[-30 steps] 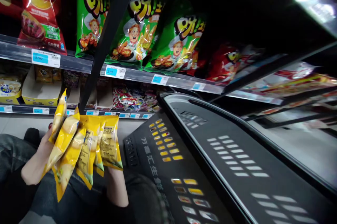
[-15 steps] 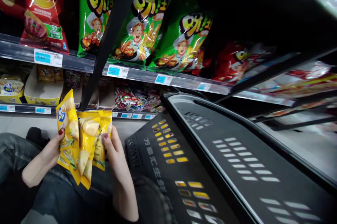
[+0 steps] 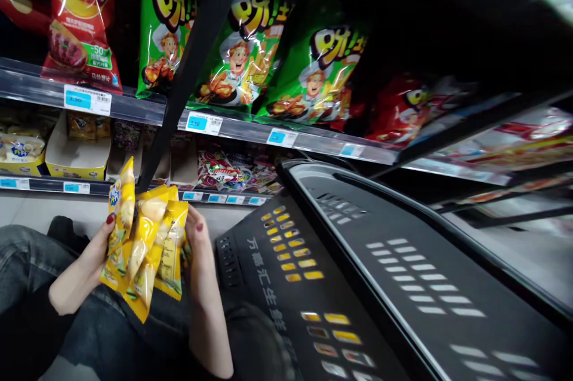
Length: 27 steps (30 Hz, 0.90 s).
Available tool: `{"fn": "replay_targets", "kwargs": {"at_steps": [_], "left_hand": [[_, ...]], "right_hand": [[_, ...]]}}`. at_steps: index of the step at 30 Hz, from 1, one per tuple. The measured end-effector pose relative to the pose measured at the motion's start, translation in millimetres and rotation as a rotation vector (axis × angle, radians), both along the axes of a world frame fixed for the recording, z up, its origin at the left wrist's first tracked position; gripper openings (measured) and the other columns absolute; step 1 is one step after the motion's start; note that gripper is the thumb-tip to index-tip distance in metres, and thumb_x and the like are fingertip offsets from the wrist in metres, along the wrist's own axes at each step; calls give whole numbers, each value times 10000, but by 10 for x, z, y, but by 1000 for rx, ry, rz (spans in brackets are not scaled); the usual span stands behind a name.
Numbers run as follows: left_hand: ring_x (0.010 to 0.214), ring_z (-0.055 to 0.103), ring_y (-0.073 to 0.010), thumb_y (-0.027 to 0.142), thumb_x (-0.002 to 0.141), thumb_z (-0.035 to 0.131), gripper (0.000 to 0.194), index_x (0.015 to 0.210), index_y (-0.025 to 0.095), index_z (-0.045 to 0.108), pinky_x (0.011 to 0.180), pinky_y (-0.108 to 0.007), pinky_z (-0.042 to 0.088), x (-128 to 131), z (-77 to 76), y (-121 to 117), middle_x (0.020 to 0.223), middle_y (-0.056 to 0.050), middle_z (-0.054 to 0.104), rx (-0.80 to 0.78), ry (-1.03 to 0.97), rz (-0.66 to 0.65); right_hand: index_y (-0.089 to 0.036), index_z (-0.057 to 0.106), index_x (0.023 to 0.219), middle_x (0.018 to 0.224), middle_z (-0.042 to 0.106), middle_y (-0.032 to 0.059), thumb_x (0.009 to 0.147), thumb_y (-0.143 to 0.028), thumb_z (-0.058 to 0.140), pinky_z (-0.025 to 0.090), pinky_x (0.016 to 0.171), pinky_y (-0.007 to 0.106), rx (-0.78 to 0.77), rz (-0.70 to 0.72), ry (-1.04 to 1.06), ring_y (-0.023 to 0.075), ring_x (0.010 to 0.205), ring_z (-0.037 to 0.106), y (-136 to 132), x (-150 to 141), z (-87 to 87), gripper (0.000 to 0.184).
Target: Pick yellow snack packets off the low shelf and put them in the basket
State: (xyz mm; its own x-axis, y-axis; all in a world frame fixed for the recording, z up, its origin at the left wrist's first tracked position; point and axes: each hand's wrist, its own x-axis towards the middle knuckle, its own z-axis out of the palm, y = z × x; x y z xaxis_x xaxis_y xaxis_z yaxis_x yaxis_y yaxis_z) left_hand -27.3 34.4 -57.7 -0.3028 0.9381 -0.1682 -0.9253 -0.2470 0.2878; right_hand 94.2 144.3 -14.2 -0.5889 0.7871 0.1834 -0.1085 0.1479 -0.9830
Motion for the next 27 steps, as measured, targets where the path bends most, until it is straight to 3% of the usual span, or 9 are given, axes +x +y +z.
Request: {"fn": "replay_targets", "kwargs": {"at_steps": [3,7,10,14,17,21,24,27], "left_hand": [[839,676,-227,352,596,770,339,884,182,712,838,-299,512,47,-4,30,864,-38,735,-107,-36,43],[870,668,-228,344,608,759,394,957,174,688,784,-292,529,161,26,63,946,-56,721,-255,-21,45],[820,676,-225,298,620,752,340,918,146,693,727,-261,532,240,103,85,889,-74,729,-312,109,58],[725,683,-252,304,617,755,310,855,116,692,690,-304,535,273,185,93,779,-98,731,-359,278,62],[802,674,-281,259,547,797,417,927,132,681,737,-344,528,246,206,72,862,-105,727,-265,351,-18],[923,638,-324,103,484,798,525,989,128,656,810,-397,507,194,215,47,998,-131,697,-205,461,-174],[887,650,-328,73,528,758,467,978,123,646,813,-438,507,161,207,43,960,-130,708,-289,482,-135],[827,669,-297,63,547,738,401,931,132,649,759,-385,535,114,195,26,898,-107,723,-291,476,-80]], "right_hand": [[-216,511,1105,1114,519,79,850,-419,463,392,911,412,296,-226,-26,223,1067,490,-66,61,180,329],[-227,570,988,1056,509,59,819,-363,524,411,868,379,488,-119,-64,214,1024,492,-248,97,452,221],[-222,584,897,950,549,42,787,-327,578,425,782,351,538,-162,-135,204,921,512,-322,59,520,153],[-211,594,914,816,548,40,698,-349,662,393,679,348,500,-237,-357,219,793,469,-268,-34,430,266],[-217,629,728,753,524,46,707,-344,649,349,666,347,479,-207,-441,221,759,428,-179,-70,334,130],[-206,542,652,689,515,9,821,-296,520,345,636,304,300,-136,-248,172,688,439,-86,-24,285,193],[-198,516,682,691,492,-14,835,-305,520,356,581,253,130,-122,-55,136,651,444,-30,59,295,187],[-205,548,753,712,513,-22,825,-317,556,373,572,225,-39,-105,106,119,654,462,41,132,298,133]]}}
